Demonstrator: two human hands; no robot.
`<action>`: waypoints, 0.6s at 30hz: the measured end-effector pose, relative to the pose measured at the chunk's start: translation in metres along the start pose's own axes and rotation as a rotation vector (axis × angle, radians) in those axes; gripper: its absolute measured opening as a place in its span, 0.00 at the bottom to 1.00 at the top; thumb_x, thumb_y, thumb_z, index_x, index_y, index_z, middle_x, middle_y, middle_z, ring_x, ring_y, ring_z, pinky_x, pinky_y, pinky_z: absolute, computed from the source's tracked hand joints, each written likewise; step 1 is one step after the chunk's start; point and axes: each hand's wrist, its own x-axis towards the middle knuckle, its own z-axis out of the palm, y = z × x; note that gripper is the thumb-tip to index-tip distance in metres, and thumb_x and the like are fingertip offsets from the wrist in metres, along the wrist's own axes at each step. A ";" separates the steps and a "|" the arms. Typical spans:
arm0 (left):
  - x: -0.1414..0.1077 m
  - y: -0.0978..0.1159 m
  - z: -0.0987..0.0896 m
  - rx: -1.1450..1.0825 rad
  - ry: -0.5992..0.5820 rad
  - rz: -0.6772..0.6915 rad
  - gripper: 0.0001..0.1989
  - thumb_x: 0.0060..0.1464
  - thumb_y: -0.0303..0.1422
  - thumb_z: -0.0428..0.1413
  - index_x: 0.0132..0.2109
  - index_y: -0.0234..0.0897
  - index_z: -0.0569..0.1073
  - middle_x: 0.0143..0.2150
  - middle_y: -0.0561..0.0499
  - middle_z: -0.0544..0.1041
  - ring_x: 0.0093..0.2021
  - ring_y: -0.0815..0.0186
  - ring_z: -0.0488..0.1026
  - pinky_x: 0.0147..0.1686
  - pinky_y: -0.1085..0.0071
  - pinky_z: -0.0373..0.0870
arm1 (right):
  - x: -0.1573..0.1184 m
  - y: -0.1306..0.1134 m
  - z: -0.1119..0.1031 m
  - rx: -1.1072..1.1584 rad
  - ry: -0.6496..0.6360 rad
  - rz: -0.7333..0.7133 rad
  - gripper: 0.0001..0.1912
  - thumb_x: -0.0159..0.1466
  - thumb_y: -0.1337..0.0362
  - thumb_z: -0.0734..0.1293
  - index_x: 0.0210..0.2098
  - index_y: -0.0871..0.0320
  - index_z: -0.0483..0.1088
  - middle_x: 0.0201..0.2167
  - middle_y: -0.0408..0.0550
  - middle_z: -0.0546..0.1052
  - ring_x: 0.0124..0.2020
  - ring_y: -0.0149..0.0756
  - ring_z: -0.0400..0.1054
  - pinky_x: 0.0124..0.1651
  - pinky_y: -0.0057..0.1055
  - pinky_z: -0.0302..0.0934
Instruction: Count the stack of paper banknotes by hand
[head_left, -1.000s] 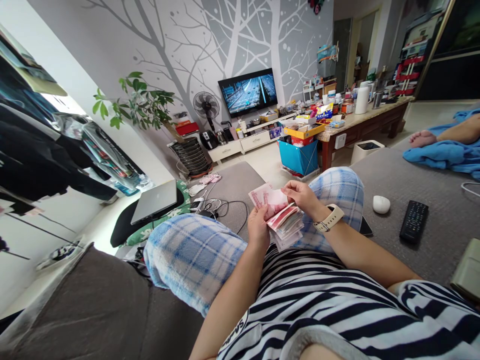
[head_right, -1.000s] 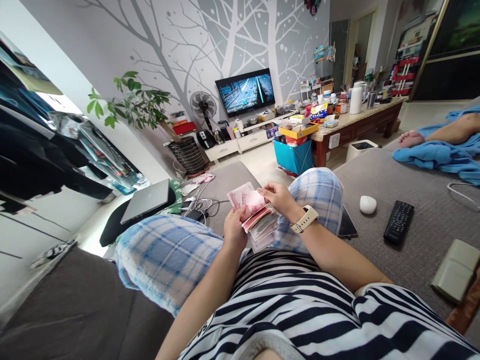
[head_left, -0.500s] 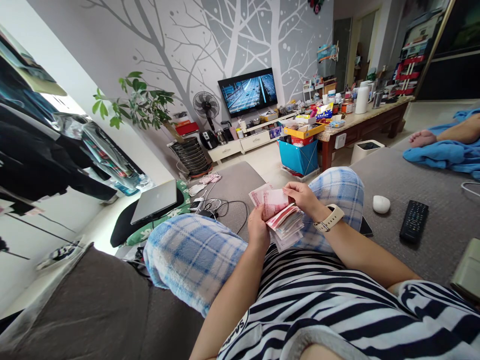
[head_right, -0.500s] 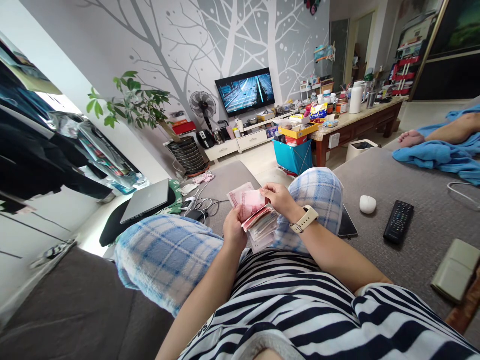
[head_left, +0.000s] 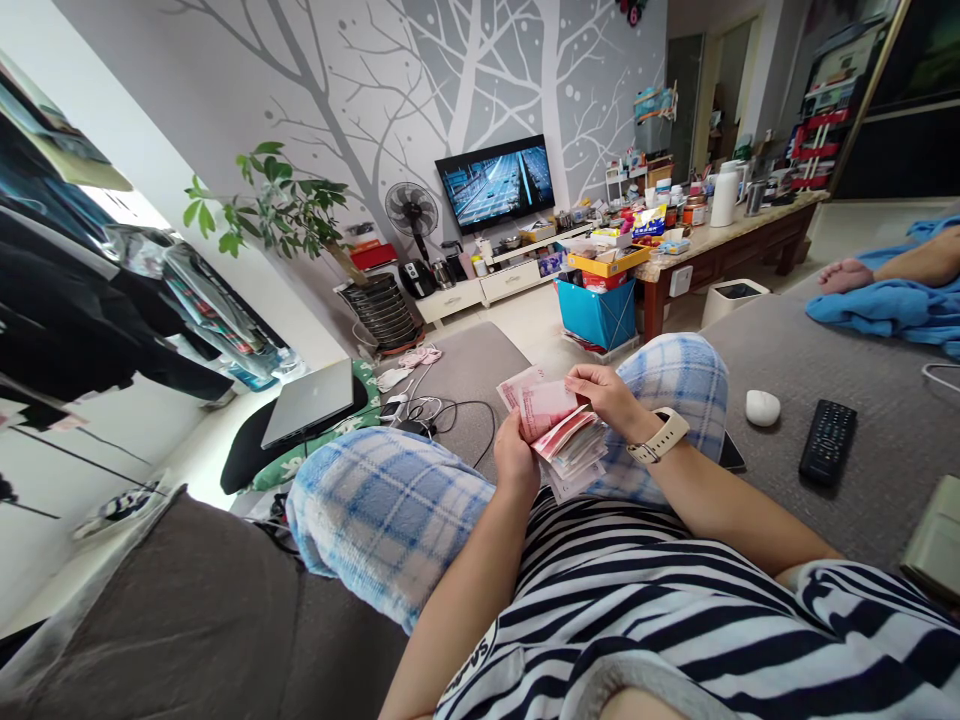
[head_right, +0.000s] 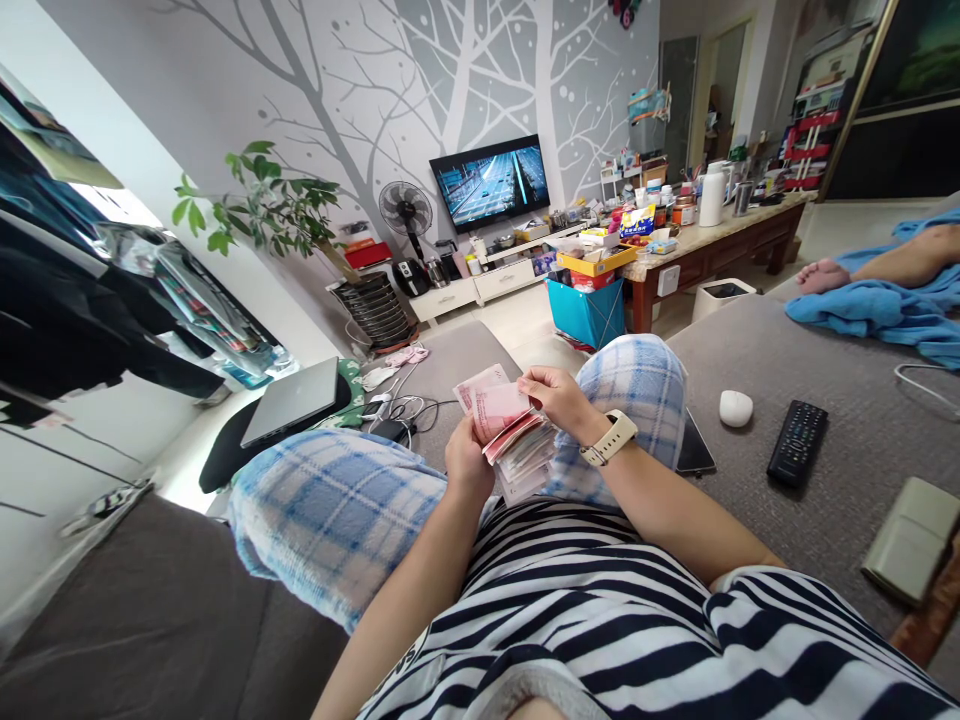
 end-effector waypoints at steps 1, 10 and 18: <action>0.000 0.000 0.000 -0.004 0.003 -0.006 0.12 0.43 0.39 0.59 0.30 0.33 0.76 0.29 0.49 0.77 0.30 0.64 0.73 0.37 0.66 0.69 | 0.000 0.000 0.000 0.000 -0.002 -0.001 0.16 0.58 0.53 0.65 0.22 0.59 0.64 0.17 0.39 0.62 0.21 0.26 0.54 0.26 0.27 0.47; -0.001 0.001 0.001 0.013 0.039 -0.013 0.10 0.43 0.36 0.58 0.30 0.33 0.76 0.30 0.49 0.77 0.30 0.65 0.73 0.37 0.67 0.69 | 0.000 -0.001 0.000 -0.011 -0.003 -0.007 0.17 0.58 0.54 0.64 0.21 0.59 0.64 0.17 0.39 0.62 0.22 0.27 0.54 0.27 0.28 0.47; -0.003 0.003 0.004 -0.014 0.035 -0.026 0.11 0.42 0.37 0.59 0.30 0.33 0.76 0.29 0.49 0.78 0.29 0.65 0.73 0.36 0.67 0.70 | 0.000 -0.002 0.001 -0.017 -0.001 -0.011 0.17 0.58 0.53 0.64 0.21 0.59 0.64 0.17 0.39 0.63 0.22 0.27 0.54 0.26 0.28 0.47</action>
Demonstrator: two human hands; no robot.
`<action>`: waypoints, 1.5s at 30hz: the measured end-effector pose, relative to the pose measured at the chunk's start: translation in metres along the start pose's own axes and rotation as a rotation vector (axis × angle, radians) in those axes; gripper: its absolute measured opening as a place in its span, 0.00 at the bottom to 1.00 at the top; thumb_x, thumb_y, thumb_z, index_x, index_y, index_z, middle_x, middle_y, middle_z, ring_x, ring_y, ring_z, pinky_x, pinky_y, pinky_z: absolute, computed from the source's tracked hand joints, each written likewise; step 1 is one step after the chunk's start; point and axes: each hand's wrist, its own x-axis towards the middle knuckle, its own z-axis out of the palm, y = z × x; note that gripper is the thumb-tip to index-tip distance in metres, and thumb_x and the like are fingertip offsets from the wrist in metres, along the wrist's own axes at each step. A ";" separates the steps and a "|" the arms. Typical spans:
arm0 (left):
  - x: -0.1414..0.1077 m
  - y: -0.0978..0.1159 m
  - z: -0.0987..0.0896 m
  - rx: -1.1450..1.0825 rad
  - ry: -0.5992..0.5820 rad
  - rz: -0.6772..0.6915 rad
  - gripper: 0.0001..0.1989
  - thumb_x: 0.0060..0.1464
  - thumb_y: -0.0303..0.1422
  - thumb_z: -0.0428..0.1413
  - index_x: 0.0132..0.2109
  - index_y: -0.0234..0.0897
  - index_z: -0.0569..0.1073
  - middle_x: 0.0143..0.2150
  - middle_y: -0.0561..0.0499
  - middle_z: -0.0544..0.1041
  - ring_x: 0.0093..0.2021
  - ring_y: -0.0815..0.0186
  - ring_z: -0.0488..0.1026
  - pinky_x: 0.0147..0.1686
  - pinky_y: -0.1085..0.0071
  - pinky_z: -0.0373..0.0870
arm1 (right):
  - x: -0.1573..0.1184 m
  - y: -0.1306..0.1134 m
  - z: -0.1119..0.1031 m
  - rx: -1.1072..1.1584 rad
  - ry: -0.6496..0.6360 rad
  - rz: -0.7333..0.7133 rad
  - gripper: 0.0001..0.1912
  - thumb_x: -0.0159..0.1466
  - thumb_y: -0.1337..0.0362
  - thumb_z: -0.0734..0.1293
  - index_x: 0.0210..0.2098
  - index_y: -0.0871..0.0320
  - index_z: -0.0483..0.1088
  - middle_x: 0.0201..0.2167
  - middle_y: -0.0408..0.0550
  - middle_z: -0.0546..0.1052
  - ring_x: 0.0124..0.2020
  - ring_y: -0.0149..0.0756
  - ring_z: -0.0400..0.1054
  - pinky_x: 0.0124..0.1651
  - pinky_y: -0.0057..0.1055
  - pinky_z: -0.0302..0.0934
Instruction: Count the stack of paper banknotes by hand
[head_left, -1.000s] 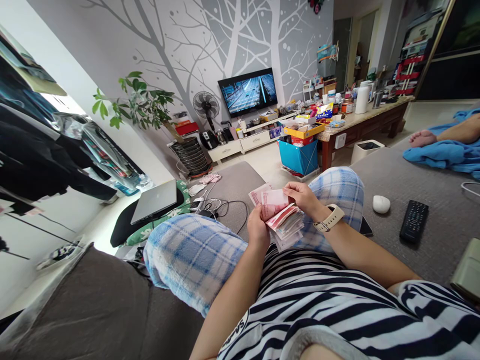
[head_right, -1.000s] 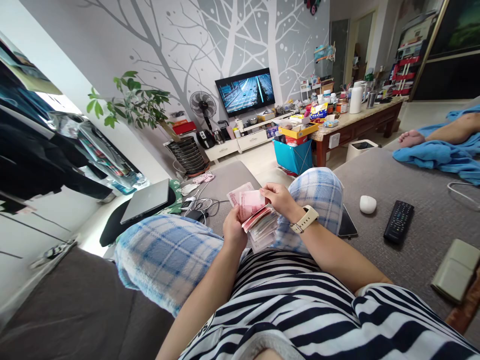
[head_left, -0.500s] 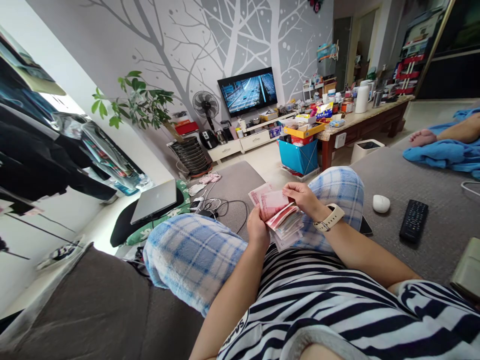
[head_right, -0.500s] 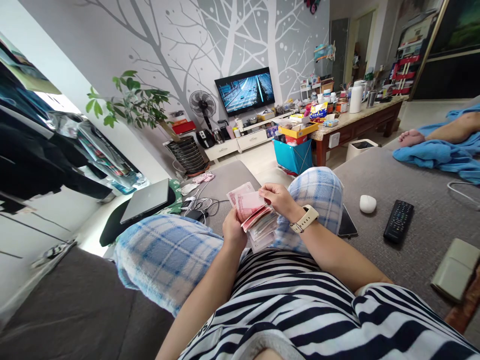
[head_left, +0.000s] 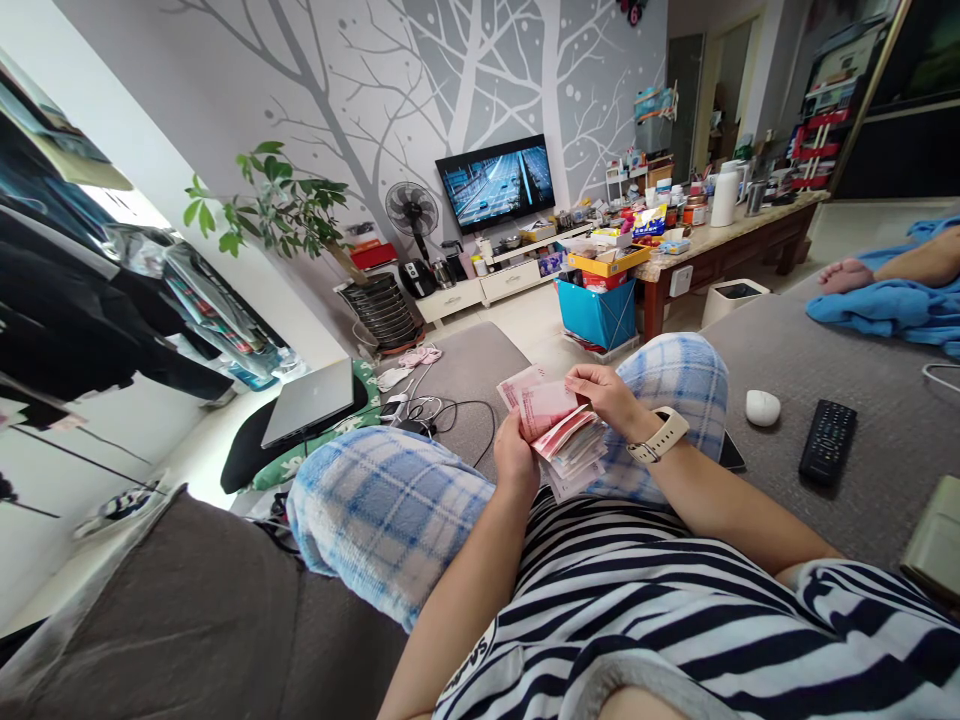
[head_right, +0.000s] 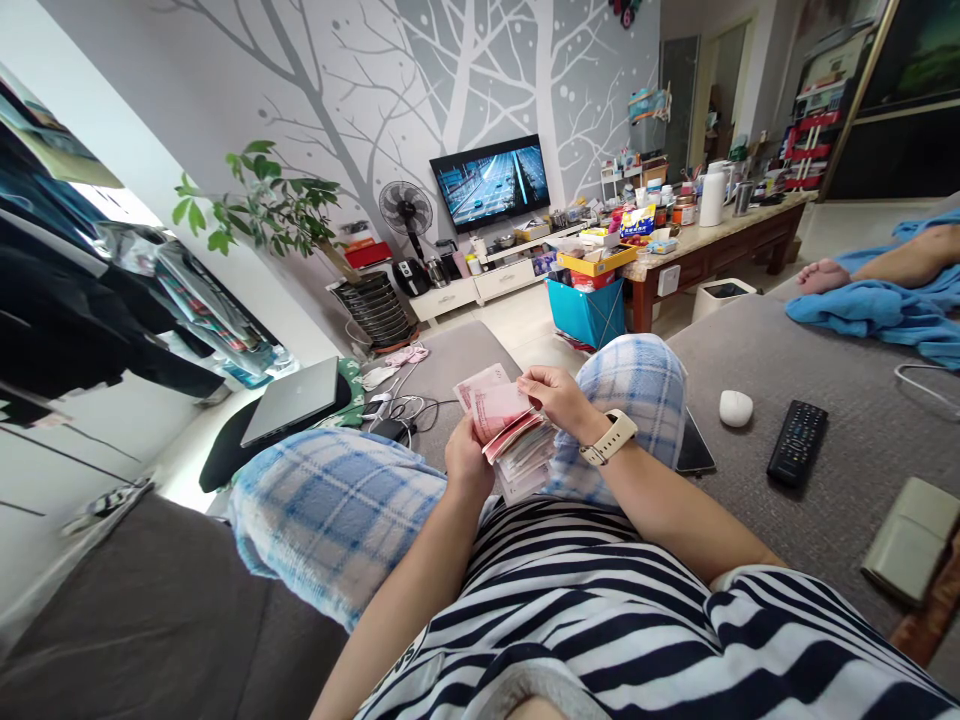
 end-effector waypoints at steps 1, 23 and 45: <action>0.000 0.000 0.000 0.003 0.003 -0.001 0.10 0.42 0.37 0.58 0.30 0.33 0.76 0.29 0.49 0.78 0.29 0.65 0.73 0.36 0.67 0.70 | 0.000 0.000 0.000 0.002 0.000 0.000 0.17 0.58 0.53 0.65 0.21 0.59 0.64 0.17 0.40 0.63 0.21 0.27 0.54 0.26 0.28 0.47; -0.001 0.000 -0.004 0.027 -0.139 -0.013 0.14 0.41 0.36 0.61 0.36 0.33 0.76 0.33 0.45 0.80 0.33 0.58 0.77 0.41 0.61 0.71 | 0.001 0.001 0.000 0.046 -0.012 -0.002 0.20 0.57 0.49 0.67 0.22 0.59 0.64 0.15 0.40 0.67 0.19 0.27 0.58 0.26 0.28 0.51; -0.007 0.005 0.000 0.022 -0.163 -0.057 0.15 0.40 0.38 0.63 0.34 0.34 0.74 0.28 0.48 0.77 0.29 0.62 0.75 0.36 0.65 0.69 | 0.006 0.011 -0.002 -0.033 0.090 0.030 0.15 0.57 0.55 0.65 0.20 0.58 0.64 0.17 0.40 0.64 0.21 0.29 0.56 0.26 0.29 0.49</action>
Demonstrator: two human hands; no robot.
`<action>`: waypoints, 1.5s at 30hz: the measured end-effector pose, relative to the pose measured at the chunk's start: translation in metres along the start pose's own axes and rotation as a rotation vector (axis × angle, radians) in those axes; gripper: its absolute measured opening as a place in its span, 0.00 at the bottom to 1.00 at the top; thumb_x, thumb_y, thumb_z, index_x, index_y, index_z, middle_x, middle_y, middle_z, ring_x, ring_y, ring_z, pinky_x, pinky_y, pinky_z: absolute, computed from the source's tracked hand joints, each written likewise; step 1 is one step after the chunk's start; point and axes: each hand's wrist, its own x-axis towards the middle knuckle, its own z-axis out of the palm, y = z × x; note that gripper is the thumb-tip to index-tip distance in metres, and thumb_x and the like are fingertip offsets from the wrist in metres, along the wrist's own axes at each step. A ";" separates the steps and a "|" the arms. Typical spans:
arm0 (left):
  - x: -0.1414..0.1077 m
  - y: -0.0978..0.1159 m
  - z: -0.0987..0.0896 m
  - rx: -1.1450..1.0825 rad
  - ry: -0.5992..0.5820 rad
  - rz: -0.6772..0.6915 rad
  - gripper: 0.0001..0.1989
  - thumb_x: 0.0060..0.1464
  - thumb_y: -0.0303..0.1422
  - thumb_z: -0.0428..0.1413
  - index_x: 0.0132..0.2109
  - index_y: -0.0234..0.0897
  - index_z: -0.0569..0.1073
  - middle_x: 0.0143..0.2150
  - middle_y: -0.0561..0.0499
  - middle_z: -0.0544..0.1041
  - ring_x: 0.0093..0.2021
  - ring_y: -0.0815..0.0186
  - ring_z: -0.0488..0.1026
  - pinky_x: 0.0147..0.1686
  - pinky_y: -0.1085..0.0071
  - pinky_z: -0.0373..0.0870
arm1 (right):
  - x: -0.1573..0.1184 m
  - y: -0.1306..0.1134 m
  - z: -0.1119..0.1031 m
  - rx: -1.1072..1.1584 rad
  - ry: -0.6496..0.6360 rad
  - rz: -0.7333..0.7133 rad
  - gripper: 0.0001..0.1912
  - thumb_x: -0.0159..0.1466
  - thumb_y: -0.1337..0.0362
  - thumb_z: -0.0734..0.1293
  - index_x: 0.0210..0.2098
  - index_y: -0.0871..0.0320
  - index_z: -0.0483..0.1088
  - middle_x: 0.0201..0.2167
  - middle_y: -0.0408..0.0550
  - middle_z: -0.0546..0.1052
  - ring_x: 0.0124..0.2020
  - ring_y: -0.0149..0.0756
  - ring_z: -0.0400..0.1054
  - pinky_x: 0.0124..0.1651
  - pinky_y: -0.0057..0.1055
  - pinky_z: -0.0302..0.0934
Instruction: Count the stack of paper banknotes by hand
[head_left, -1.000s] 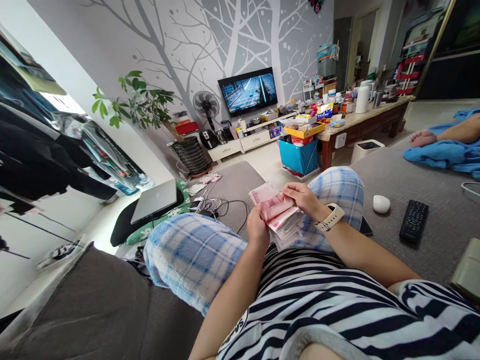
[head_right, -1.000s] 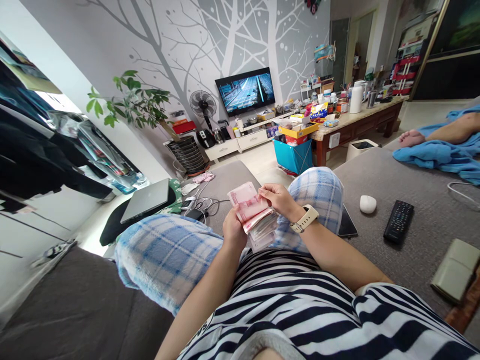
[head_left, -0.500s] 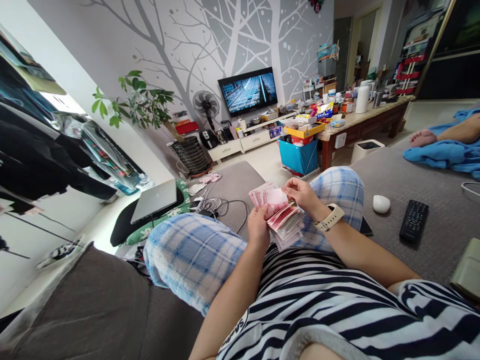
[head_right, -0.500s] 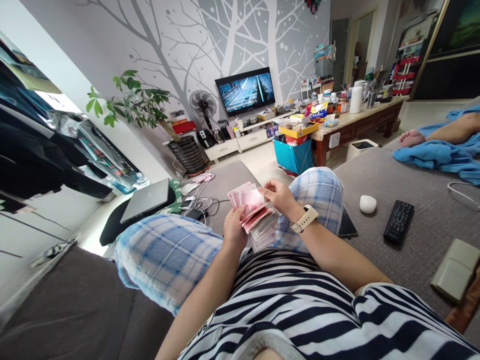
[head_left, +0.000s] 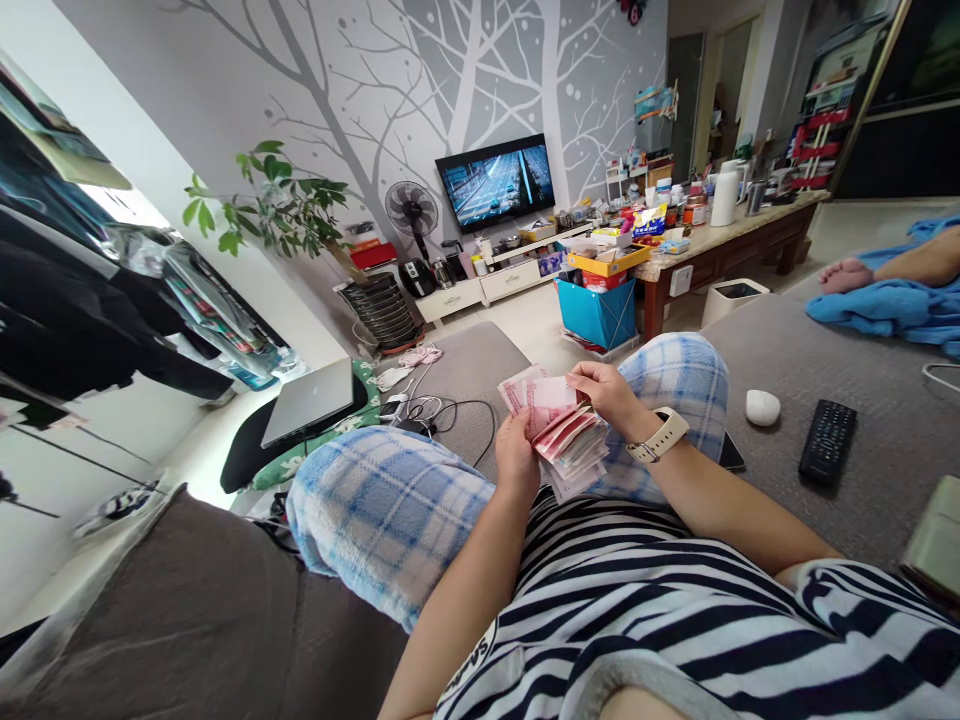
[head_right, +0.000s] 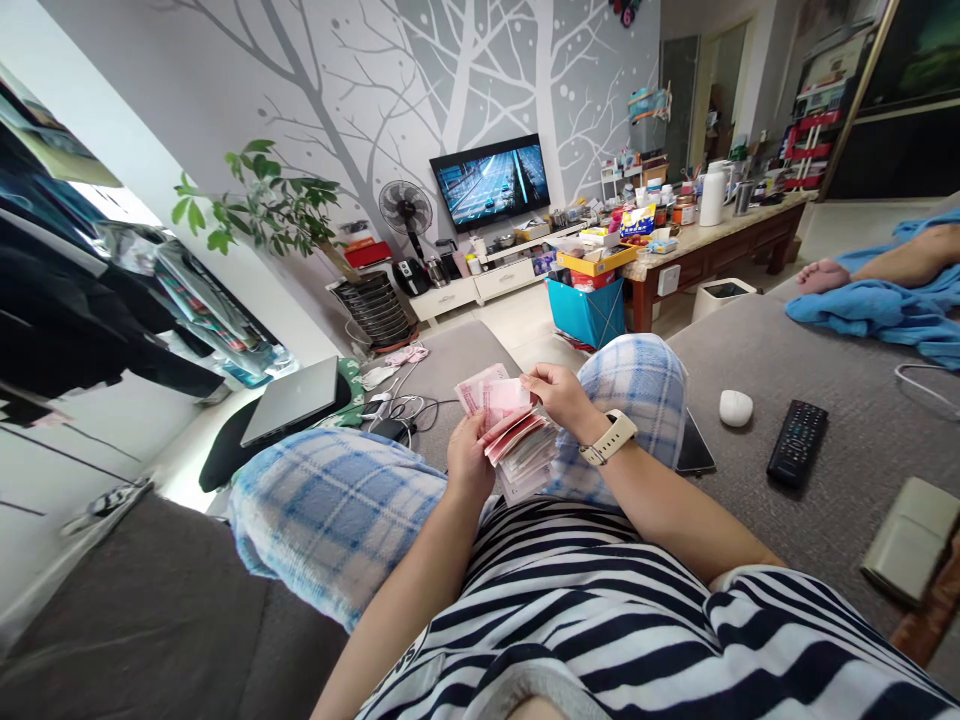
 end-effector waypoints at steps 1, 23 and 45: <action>0.001 -0.001 0.000 0.000 0.013 0.008 0.14 0.40 0.38 0.62 0.34 0.33 0.74 0.28 0.48 0.77 0.29 0.61 0.75 0.37 0.64 0.69 | 0.000 0.000 0.000 -0.002 -0.001 -0.001 0.15 0.56 0.55 0.65 0.20 0.58 0.64 0.17 0.40 0.64 0.22 0.29 0.56 0.26 0.29 0.49; 0.015 -0.012 -0.010 -0.031 0.106 0.089 0.10 0.43 0.37 0.59 0.30 0.34 0.76 0.31 0.49 0.78 0.32 0.65 0.73 0.39 0.66 0.69 | -0.004 -0.005 -0.001 0.018 -0.053 -0.038 0.15 0.58 0.55 0.64 0.21 0.58 0.64 0.16 0.39 0.63 0.21 0.27 0.55 0.26 0.28 0.48; 0.010 -0.008 -0.008 0.049 0.134 0.092 0.12 0.42 0.38 0.59 0.31 0.32 0.76 0.32 0.47 0.78 0.32 0.62 0.74 0.38 0.65 0.69 | -0.006 -0.010 0.002 0.084 -0.095 -0.017 0.16 0.59 0.53 0.64 0.23 0.59 0.67 0.15 0.41 0.68 0.18 0.27 0.57 0.24 0.27 0.49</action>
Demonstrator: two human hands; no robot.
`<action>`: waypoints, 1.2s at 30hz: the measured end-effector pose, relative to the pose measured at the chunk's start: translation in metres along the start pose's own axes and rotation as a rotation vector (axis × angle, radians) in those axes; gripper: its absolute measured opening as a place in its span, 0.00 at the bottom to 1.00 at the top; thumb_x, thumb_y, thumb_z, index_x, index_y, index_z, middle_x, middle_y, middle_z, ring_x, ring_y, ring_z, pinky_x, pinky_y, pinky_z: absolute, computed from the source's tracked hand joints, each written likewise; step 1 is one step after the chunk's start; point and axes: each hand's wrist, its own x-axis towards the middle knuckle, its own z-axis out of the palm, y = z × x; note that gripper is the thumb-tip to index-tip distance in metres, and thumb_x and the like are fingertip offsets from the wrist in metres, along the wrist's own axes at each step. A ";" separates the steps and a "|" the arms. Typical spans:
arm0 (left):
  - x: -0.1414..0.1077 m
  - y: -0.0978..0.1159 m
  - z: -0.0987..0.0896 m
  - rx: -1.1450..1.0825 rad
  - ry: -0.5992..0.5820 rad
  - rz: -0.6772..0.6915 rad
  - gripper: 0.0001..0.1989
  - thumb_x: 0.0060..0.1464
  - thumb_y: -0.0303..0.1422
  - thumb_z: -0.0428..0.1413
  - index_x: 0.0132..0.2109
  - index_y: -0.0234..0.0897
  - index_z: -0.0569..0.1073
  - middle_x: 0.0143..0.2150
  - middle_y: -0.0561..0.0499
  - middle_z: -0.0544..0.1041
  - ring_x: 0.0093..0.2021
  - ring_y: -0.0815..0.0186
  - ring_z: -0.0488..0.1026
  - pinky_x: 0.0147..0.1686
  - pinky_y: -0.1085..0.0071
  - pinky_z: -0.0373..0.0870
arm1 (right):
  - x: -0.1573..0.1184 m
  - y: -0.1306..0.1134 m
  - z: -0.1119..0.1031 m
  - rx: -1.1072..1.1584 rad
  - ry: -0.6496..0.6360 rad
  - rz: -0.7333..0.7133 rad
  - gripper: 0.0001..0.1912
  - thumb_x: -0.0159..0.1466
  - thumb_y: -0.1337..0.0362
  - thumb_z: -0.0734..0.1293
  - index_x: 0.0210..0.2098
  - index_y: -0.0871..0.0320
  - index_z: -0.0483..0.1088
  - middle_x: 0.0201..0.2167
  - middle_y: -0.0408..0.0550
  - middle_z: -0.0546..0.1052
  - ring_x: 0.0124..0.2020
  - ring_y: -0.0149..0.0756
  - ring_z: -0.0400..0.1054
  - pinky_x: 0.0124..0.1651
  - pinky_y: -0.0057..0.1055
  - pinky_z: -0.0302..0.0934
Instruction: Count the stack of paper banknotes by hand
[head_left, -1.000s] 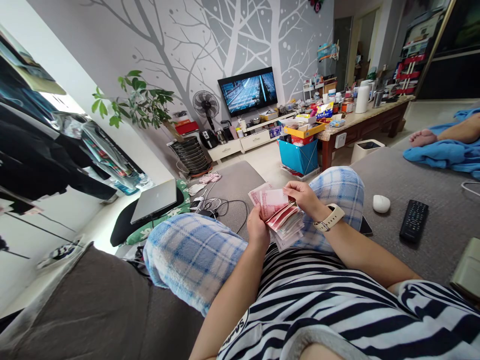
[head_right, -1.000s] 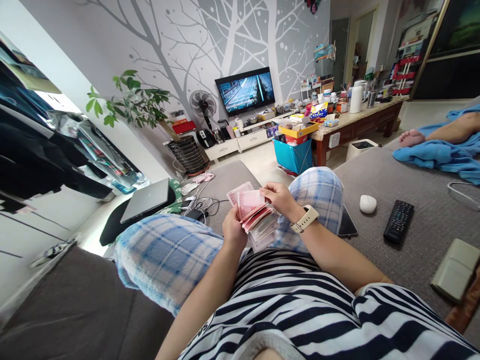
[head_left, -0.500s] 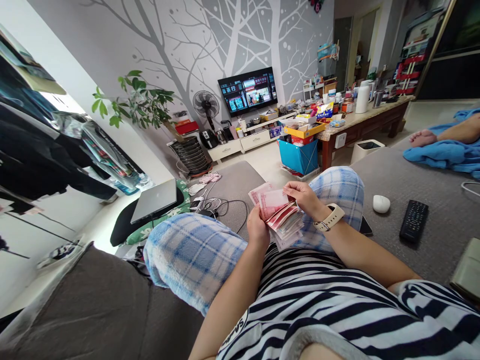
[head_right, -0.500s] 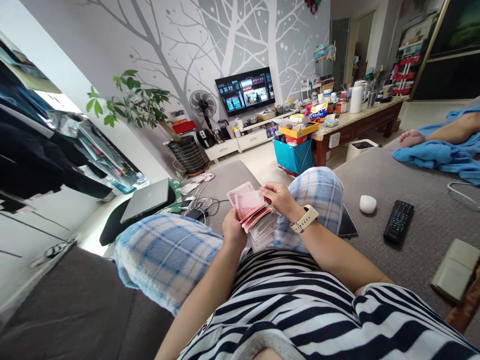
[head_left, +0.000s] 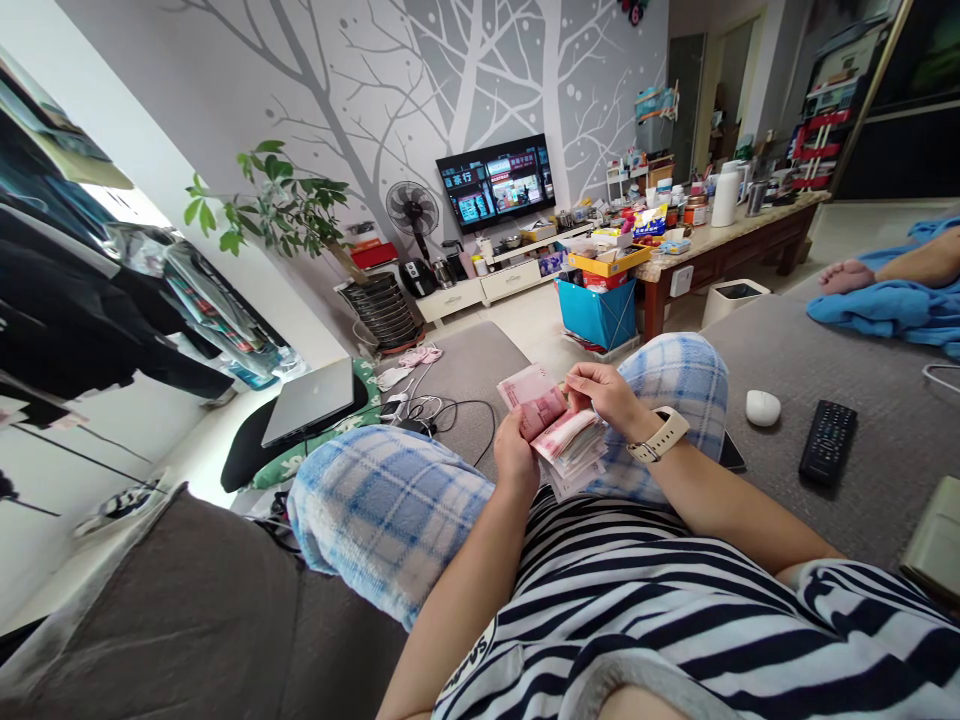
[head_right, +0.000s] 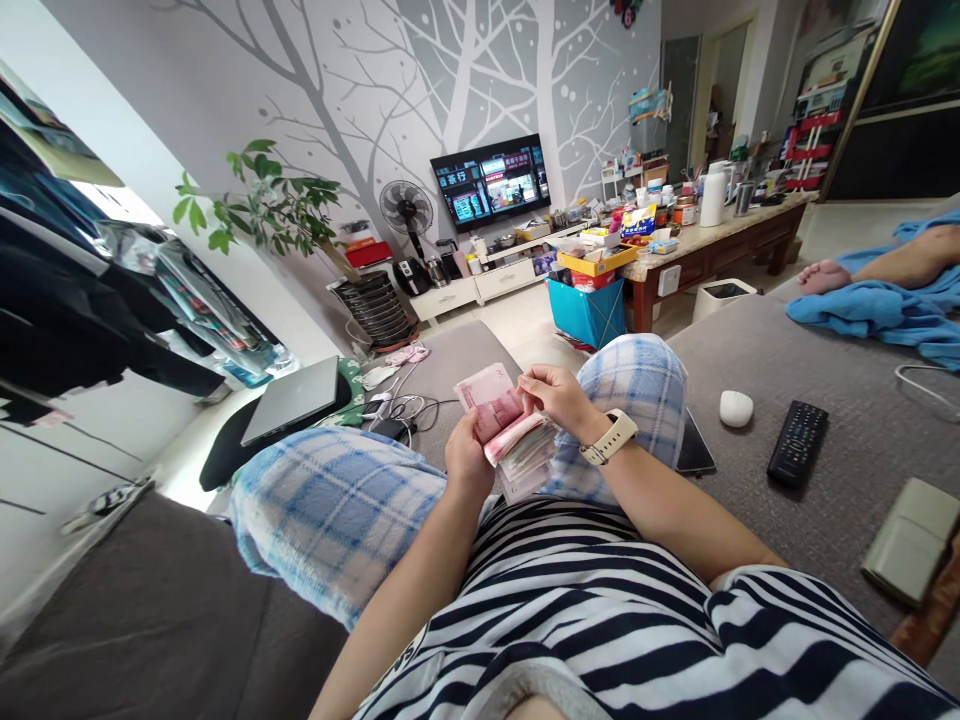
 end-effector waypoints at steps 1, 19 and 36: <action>0.001 -0.001 -0.001 -0.010 -0.011 -0.006 0.14 0.42 0.39 0.59 0.32 0.32 0.76 0.32 0.46 0.79 0.33 0.61 0.75 0.39 0.64 0.69 | 0.000 0.000 0.000 0.004 -0.011 0.001 0.16 0.59 0.53 0.64 0.24 0.60 0.67 0.14 0.41 0.68 0.18 0.27 0.58 0.24 0.27 0.49; -0.012 0.010 0.007 -0.071 -0.158 -0.095 0.13 0.40 0.32 0.62 0.36 0.34 0.75 0.31 0.46 0.80 0.31 0.58 0.78 0.38 0.63 0.72 | 0.005 0.011 -0.001 0.022 0.126 0.010 0.16 0.53 0.54 0.71 0.30 0.57 0.63 0.18 0.36 0.66 0.20 0.27 0.60 0.26 0.27 0.52; -0.013 0.009 0.007 -0.055 -0.140 -0.080 0.12 0.40 0.34 0.64 0.34 0.34 0.74 0.27 0.49 0.77 0.31 0.61 0.76 0.37 0.65 0.70 | 0.006 0.013 -0.004 -0.074 0.092 0.015 0.14 0.56 0.54 0.66 0.23 0.58 0.66 0.18 0.40 0.65 0.22 0.29 0.57 0.26 0.29 0.50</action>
